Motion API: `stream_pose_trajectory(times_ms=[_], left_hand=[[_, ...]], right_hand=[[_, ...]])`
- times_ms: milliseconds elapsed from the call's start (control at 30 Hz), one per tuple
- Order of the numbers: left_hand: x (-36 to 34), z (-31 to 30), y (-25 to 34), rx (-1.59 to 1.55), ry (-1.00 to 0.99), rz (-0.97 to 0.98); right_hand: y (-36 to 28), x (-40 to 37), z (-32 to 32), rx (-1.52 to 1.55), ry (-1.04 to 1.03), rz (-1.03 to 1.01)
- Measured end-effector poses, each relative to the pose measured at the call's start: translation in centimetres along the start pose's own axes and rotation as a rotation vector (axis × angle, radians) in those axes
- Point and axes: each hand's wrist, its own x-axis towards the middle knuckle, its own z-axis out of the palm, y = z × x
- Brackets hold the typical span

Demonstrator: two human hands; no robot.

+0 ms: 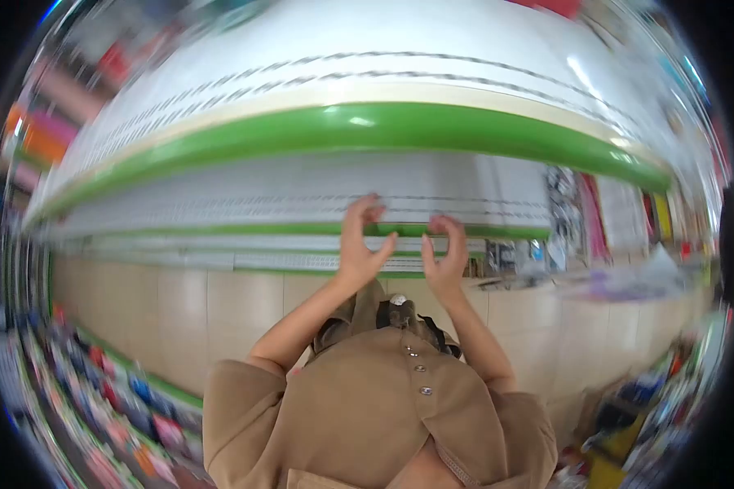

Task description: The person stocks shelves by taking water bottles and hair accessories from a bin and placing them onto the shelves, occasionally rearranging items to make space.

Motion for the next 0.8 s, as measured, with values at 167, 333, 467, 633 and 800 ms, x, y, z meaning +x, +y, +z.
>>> stream_pose_trajectory(times_ms=[167,333,467,633,800], left_hand=[[-6.6,-4.2,-0.7,-0.053,0.029,-0.139],[-12.6,-10.2,-0.4,0.056,0.392,-0.202],[-20.1,-15.6,-0.2,0.141,0.707,-0.324],[-30.8,-21.6,2.2,0.439,1.079,-0.598],[-42.3,-26.7,6.3,1.026,1.421,-0.835]], right_hand=[[-1.5,-5.7,5.6,0.206,-0.450,0.124],[-3.3,-7.1,9.7,0.271,-0.912,0.043],[-5.7,-8.2,13.7,0.290,-1.074,-0.034],[-12.4,-11.3,18.9,0.350,-1.215,-0.101],[-18.7,-18.4,22.3,0.423,-1.498,-0.276]])
